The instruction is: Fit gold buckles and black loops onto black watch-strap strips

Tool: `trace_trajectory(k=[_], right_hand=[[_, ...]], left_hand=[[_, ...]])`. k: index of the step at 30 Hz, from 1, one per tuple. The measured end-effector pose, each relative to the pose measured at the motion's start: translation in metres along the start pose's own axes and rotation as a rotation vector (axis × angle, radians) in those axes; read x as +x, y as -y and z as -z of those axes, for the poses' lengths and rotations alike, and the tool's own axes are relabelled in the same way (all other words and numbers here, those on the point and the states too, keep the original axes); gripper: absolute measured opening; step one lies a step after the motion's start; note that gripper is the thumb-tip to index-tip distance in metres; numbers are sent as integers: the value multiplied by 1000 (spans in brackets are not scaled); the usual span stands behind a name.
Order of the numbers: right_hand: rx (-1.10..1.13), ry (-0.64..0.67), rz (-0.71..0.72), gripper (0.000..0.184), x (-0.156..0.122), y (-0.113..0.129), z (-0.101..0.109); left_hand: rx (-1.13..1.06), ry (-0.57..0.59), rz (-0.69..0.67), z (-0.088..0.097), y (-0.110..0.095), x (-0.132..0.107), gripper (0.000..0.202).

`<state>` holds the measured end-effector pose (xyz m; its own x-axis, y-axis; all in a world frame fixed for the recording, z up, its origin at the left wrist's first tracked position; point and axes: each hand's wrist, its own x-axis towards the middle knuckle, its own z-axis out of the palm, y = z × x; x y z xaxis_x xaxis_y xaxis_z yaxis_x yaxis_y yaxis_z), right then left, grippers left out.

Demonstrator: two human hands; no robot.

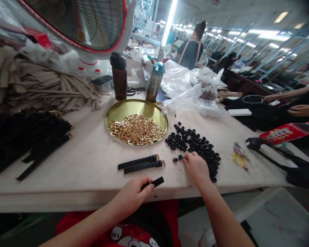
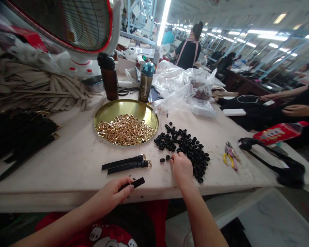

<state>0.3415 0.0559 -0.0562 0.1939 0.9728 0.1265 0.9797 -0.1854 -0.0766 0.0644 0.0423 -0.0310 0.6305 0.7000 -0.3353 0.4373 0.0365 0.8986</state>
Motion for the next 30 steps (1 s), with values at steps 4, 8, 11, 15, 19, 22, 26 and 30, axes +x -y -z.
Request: trace_trajectory(k=[4, 8, 11, 15, 19, 22, 26, 30], right_hand=[[166, -33, -8, 11, -11, 10, 9], [1124, 147, -189, 21, -42, 47, 24], [1726, 324, -326, 25, -64, 84, 31], [2010, 327, -471, 19, -78, 114, 29], [2028, 336, -475, 17, -83, 121, 26], [1943, 304, -460, 21, -86, 122, 27], [1659, 178, -344, 23, -96, 121, 26], [1469, 94, -278, 22, -104, 116, 22]], left_hand=[[-27, -30, -15, 4, -6, -1, 27], [-103, -124, -60, 2, -18, 0, 28], [-104, -178, -119, -2, -25, -3, 27], [-55, -231, -169, -4, -23, -14, 25], [-123, -260, -122, 0, -19, -28, 28], [-57, -232, -142, 2, -19, -34, 26], [74, -187, -144, 3, -16, -36, 26], [178, -107, -112, 10, -12, -34, 27]])
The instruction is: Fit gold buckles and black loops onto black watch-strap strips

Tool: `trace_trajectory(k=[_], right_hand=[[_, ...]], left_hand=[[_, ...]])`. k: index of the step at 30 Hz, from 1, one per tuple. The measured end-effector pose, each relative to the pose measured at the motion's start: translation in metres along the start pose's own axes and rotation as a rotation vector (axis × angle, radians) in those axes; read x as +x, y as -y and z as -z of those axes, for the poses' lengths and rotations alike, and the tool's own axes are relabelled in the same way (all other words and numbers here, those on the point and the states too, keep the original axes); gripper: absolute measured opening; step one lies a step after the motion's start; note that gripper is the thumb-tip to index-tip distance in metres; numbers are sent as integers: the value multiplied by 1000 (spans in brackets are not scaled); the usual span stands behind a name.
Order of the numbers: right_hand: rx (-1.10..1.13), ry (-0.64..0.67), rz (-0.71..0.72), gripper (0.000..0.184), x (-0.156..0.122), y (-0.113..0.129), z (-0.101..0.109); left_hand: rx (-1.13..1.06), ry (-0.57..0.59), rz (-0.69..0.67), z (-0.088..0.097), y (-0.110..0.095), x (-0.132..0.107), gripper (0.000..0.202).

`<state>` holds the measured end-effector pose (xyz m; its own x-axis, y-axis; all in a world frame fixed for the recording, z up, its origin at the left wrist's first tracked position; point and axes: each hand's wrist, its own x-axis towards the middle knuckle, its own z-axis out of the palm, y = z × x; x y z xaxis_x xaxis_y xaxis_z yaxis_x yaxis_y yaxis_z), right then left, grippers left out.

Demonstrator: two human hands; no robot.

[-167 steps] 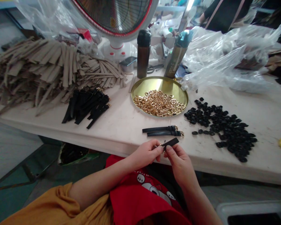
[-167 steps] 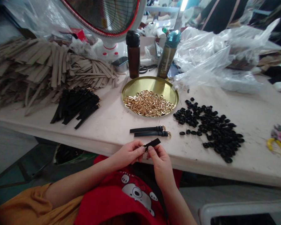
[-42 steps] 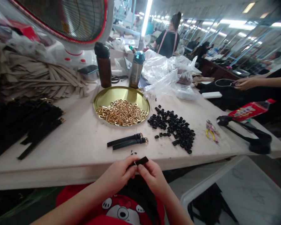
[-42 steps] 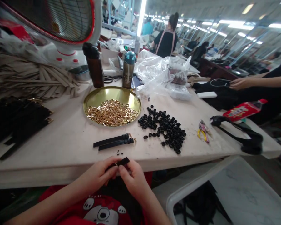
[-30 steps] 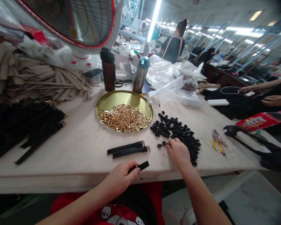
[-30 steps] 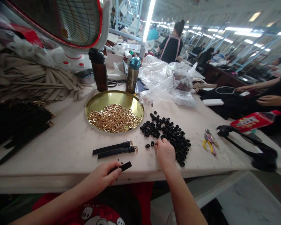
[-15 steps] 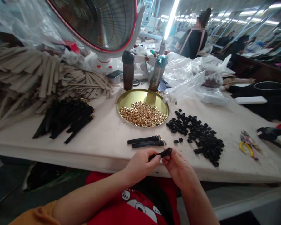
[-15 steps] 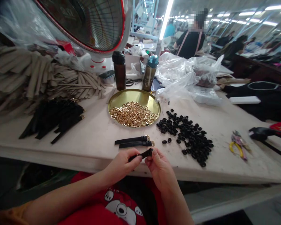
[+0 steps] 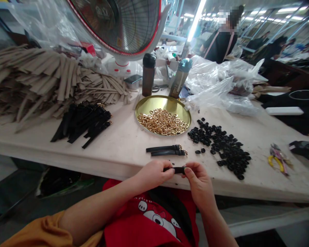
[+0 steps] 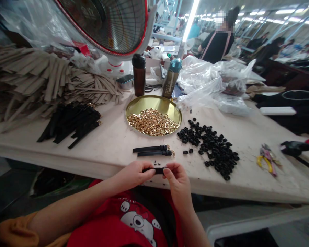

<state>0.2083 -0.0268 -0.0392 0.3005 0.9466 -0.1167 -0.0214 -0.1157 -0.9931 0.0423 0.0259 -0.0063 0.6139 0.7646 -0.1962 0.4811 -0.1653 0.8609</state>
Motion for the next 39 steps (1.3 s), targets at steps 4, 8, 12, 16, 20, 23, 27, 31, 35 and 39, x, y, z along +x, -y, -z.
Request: trace_trajectory(k=[4, 8, 12, 16, 20, 23, 27, 31, 35, 39], right_hand=[[-7, 49, -71, 25, 2, -3, 0], [-85, 49, -81, 26, 7, -3, -3], [-30, 76, -161, 27, 11, -9, -4], [-13, 64, -224, 30, 14, -16, -3], [68, 81, -293, 30, 15, -17, -3], [-28, 101, -270, 31, 15, -16, -2], [-134, 116, -242, 35, 16, -18, -4], [74, 94, -305, 31, 15, -27, -10], [268, 43, -300, 25, 14, -26, -17], [394, -6, -305, 18, 11, -22, -20]], left_hand=[[47, 41, 16, 4, 2, 2, 28], [75, 42, -6, 7, 3, 4, 26], [79, 42, 3, 7, 7, 8, 25], [37, 72, 9, 4, 12, 13, 28], [51, 96, 1, 2, 16, 18, 28], [122, 110, 17, 6, 16, 22, 24], [128, 171, 2, 14, 13, 23, 24], [92, 115, -20, 9, 13, 21, 26], [18, 18, -8, -2, 13, 19, 28], [-91, -16, -26, -7, 13, 15, 20]])
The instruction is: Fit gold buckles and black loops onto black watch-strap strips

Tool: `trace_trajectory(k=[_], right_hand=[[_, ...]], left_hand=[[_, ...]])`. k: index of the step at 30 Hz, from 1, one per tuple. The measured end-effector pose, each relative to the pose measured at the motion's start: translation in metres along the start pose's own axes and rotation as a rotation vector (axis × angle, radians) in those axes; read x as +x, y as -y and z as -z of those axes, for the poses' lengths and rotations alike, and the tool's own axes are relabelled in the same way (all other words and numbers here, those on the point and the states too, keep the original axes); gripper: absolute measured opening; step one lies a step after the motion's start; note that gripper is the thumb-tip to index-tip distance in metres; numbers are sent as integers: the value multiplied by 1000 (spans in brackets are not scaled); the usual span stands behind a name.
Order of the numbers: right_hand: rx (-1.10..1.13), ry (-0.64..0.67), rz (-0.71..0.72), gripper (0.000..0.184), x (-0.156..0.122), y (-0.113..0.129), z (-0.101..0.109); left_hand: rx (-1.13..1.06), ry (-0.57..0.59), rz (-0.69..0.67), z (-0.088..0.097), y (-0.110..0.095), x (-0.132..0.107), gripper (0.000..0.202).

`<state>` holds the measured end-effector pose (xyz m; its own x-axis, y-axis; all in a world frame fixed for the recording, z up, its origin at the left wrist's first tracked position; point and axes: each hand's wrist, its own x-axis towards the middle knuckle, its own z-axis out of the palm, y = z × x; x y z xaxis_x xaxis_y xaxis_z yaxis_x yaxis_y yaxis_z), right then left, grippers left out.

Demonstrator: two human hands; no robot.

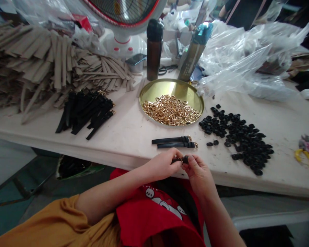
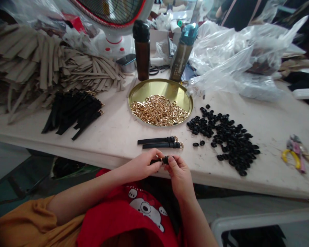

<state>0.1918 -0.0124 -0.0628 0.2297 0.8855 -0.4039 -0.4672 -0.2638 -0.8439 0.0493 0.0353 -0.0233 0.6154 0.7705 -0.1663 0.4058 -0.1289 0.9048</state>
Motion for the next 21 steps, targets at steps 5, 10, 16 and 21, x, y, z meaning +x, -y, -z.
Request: trace_trajectory(k=[5, 10, 16, 21], right_hand=[[-31, 48, 0, 19, -10, -5, -5], [55, 57, 36, 35, -20, -4, -5], [62, 176, -85, 24, -23, -6, -5], [173, 310, -354, 23, -23, -4, -2]], left_hand=[[-117, -4, 44, -3, 3, -6, 21], [-38, -74, 137, 2, 4, -13, 20], [158, -103, 58, 3, -5, -23, 18], [298, -70, 77, 4, -6, -22, 23]])
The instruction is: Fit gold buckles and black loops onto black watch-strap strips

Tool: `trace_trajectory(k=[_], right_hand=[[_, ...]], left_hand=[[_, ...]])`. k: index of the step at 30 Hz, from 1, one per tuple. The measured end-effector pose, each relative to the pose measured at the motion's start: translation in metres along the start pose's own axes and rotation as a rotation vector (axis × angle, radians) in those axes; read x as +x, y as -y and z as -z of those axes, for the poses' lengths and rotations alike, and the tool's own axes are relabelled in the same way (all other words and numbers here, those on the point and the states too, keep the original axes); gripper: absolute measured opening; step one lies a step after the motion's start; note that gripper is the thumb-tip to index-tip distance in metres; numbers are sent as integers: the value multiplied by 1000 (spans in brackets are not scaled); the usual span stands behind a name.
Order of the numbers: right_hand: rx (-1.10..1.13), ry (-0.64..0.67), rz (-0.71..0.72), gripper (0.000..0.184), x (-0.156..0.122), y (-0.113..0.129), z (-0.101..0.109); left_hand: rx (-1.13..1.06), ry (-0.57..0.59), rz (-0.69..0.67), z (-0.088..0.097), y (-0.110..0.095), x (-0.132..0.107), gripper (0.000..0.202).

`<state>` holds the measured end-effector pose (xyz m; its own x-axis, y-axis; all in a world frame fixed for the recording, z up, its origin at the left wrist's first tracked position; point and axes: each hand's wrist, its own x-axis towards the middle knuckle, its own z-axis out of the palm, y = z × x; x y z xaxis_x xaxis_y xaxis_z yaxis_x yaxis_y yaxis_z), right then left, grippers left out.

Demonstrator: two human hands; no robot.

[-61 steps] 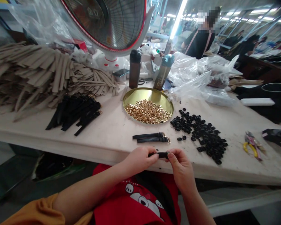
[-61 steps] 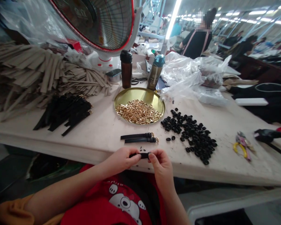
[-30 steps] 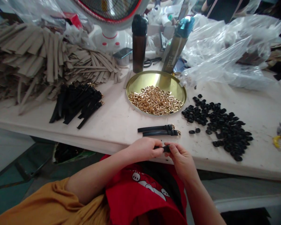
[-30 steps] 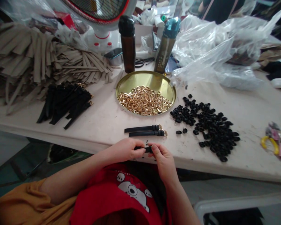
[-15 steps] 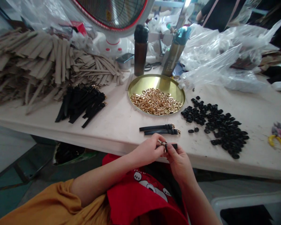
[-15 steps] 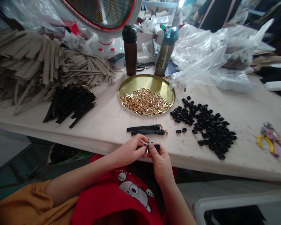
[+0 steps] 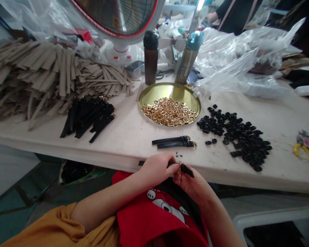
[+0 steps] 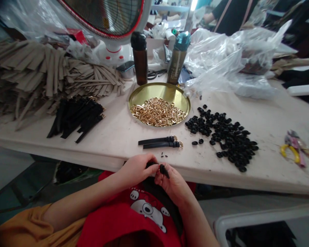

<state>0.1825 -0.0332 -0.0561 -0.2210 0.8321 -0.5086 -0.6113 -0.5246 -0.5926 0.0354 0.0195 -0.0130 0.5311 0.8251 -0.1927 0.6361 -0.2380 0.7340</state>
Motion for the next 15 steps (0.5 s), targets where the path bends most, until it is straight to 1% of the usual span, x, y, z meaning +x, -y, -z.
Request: trace_trajectory(k=[3, 6, 8, 11, 13, 15], right_hand=[[46, 8, -43, 18, 0, 2, 2], [47, 20, -48, 16, -1, 3, 4], [50, 24, -43, 15, -2, 4, 4], [87, 51, -49, 18, -5, 6, 3], [132, 64, -46, 22, -7, 8, 4], [156, 50, -29, 24, -7, 10, 5]], left_hand=[[-28, 57, 5, 0, 1, 4, 26], [-79, 94, 16, 1, 1, 8, 26], [-146, 153, 11, 4, 1, 11, 25], [-219, 231, -2, 11, 2, 12, 24], [-207, 250, 13, 16, 4, 11, 22], [-197, 267, 45, 19, 4, 9, 21]])
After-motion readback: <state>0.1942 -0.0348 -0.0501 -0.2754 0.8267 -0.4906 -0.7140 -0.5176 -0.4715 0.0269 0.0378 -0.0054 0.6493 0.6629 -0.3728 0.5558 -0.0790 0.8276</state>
